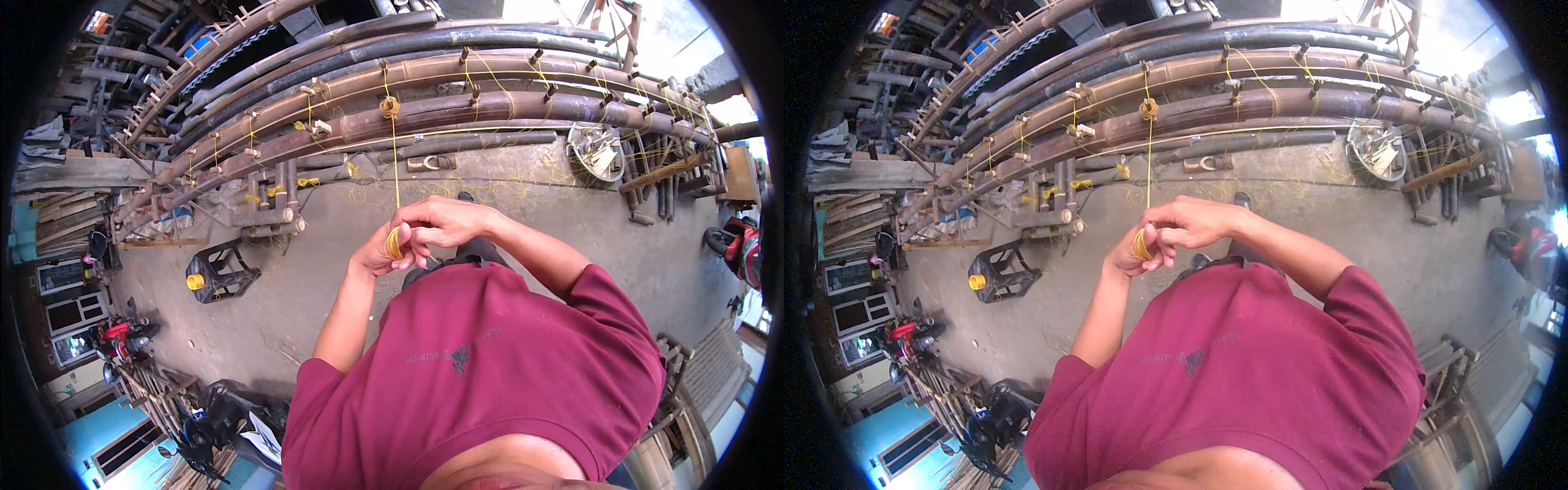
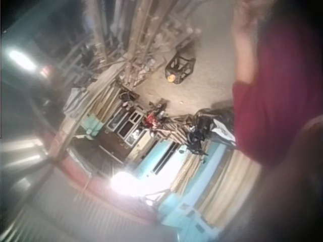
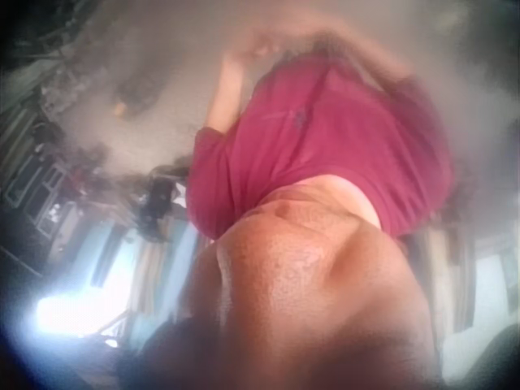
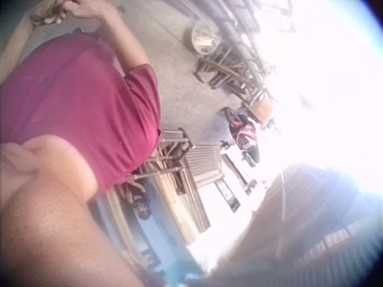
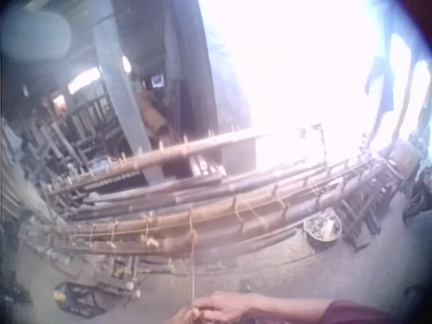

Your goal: The person ties yellow string around a bundle of bamboo poles arranged horizontally. They repeatedly wrap the string around the poles and secure it with knots, moving along the length of the bundle.

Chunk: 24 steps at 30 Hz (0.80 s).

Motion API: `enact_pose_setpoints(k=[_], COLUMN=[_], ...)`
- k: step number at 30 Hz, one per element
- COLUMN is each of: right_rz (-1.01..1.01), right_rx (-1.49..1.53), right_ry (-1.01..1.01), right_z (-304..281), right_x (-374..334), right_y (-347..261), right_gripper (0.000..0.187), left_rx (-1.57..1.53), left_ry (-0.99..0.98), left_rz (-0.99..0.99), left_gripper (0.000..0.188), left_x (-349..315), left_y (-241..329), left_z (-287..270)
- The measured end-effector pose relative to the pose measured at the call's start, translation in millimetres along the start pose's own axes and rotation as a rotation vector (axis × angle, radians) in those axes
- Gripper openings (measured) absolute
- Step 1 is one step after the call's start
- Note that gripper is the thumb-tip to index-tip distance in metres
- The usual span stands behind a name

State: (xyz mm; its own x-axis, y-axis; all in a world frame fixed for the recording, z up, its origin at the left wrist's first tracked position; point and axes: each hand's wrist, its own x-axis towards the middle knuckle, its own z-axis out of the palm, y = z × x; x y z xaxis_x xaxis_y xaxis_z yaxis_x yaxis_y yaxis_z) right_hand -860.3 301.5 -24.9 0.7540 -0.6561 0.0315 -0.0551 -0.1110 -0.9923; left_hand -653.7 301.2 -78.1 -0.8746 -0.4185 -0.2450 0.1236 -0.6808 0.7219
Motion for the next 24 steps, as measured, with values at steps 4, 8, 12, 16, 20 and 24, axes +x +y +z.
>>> enact_pose_setpoints(k=[4, 8, 12, 16, 20, 24], right_rz=[-0.027, 0.145, 0.238, -0.352, -0.336, 0.173], right_rx=[-0.176, -0.151, -0.172, -0.838, -0.982, -0.522], right_ry=[0.138, 0.270, 0.372, 0.463, 0.190, 0.373], right_z=[-11.0, -18.0, -6.4, 8.7, 0.9, -8.3], right_x=[-0.6, 6.6, 21.5, 20.3, 23.8, 37.7], right_y=[17.4, 46.4, 47.8, 17.1, 33.6, 42.5], right_gripper=[0.018, 0.018, 0.021, 0.026, 0.018, 0.024], left_rx=[-0.234, -0.116, 0.199, -0.165, -0.409, -0.267], left_ry=[0.326, 0.560, 0.578, 0.485, 0.400, 0.651], left_rz=[-0.070, 0.025, -0.058, -0.056, -0.014, 0.335], left_gripper=[0.039, 0.029, 0.021, 0.018, 0.023, 0.032], left_x=[-7.8, -18.5, -23.1, -28.3, -29.4, -13.5], left_y=[14.6, 18.0, 0.0, 8.3, 15.6, 27.0], left_z=[-4.5, -11.2, -4.4, -8.0, -28.9, -17.4])
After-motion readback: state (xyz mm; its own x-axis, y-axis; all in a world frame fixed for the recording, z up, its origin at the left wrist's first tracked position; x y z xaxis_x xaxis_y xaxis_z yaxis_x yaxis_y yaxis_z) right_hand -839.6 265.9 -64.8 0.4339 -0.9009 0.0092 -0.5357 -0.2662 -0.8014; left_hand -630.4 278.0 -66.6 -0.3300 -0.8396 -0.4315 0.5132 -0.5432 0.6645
